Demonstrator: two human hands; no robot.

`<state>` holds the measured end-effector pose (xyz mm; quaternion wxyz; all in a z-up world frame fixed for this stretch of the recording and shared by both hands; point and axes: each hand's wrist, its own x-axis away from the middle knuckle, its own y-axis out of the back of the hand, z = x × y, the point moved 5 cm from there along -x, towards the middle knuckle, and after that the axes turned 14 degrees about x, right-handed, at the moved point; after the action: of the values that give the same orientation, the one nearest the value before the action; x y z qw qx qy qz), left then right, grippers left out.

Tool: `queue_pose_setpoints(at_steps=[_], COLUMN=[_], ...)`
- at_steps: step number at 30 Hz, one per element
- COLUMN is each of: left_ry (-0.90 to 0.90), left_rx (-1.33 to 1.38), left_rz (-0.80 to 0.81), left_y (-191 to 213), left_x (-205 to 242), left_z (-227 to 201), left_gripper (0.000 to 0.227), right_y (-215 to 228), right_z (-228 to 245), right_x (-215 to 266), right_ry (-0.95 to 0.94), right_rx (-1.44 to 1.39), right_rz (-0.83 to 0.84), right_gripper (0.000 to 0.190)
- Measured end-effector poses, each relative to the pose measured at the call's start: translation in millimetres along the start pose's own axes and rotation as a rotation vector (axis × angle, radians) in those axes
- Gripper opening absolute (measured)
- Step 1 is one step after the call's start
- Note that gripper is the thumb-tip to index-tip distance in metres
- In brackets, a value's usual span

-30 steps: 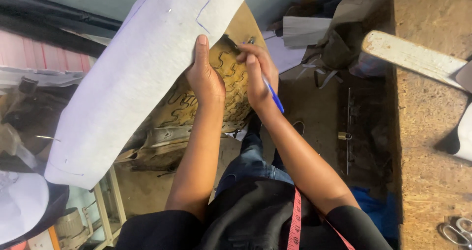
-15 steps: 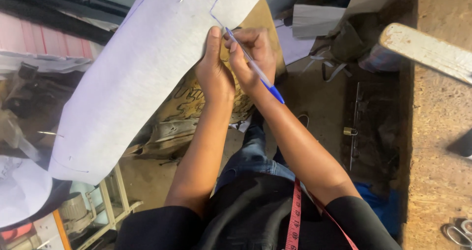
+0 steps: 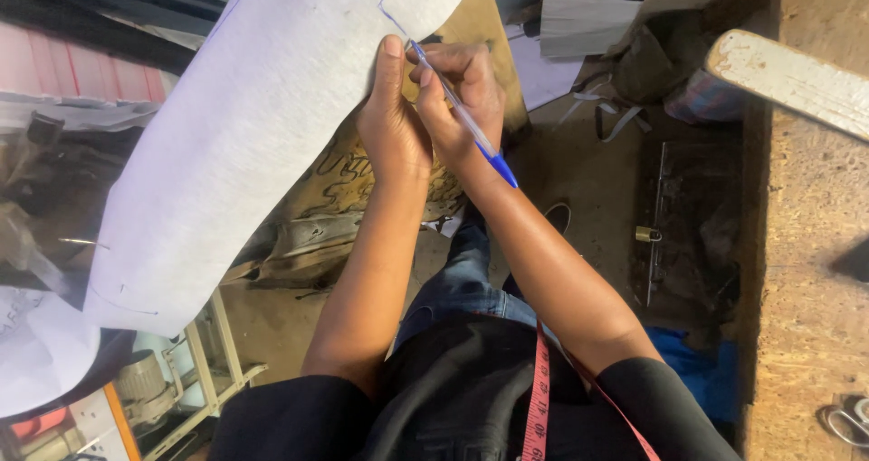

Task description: The person draws curved and straight lines on a large sheet of white paper using a blue pen. They hold the paper with one hand while drawing with the other, occasionally adjusting the paper's position on a cluttered workbench.

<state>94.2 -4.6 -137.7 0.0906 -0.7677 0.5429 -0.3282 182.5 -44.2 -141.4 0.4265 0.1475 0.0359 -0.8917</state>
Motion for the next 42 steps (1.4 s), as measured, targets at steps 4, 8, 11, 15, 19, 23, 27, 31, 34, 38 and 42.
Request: queue_pose_setpoints(at_steps=[4, 8, 11, 15, 19, 23, 27, 31, 34, 38, 42], left_ry=[-0.006, -0.012, -0.037, -0.033, -0.043, -0.031, 0.0, -0.005, 0.007, 0.018, -0.002], left_rx=[0.051, 0.076, 0.08, 0.027, 0.047, 0.02, -0.002, -0.026, -0.024, -0.017, 0.009], left_rz=[-0.019, 0.028, 0.012, 0.014, -0.02, 0.012, -0.008, 0.036, 0.03, 0.028, 0.01], left_y=[3, 5, 6, 3, 7, 0, -1, 3, 0, -2, 1], left_x=[-4, -10, -11, -6, -12, -5, 0, -3, 0, 0, -6], left_z=[3, 6, 6, 1, 7, -1, -4, -3, -3, -3, 1], left_gripper=[0.025, 0.024, 0.022, 0.025, 0.024, 0.027, 0.032, 0.024, 0.027, 0.031, 0.03], right_y=[-1, -1, -1, -2, -2, -2, -4, -7, -8, -6, -4], right_z=[-7, -4, -3, -1, -3, 0, -4, -5, -5, -4, 1], right_x=[4, 0, 1, 1, 3, 3, 3, 5, 2, 5, 2], right_ry=[0.048, -0.011, -0.007, 0.041, -0.033, 0.088, 0.0, 0.047, -0.021, -0.037, -0.056], right_rx=[0.075, 0.074, 0.018, 0.004, 0.066, 0.1, 0.065, 0.077, 0.034, 0.11, 0.087], right_rz=[-0.031, -0.013, -0.04, -0.038, -0.041, -0.054, -0.043, -0.044, -0.051, -0.058, -0.062], right_gripper=[0.012, 0.016, 0.013, 0.009, 0.01, 0.013, 0.013, 0.008, 0.014, 0.014, 0.013])
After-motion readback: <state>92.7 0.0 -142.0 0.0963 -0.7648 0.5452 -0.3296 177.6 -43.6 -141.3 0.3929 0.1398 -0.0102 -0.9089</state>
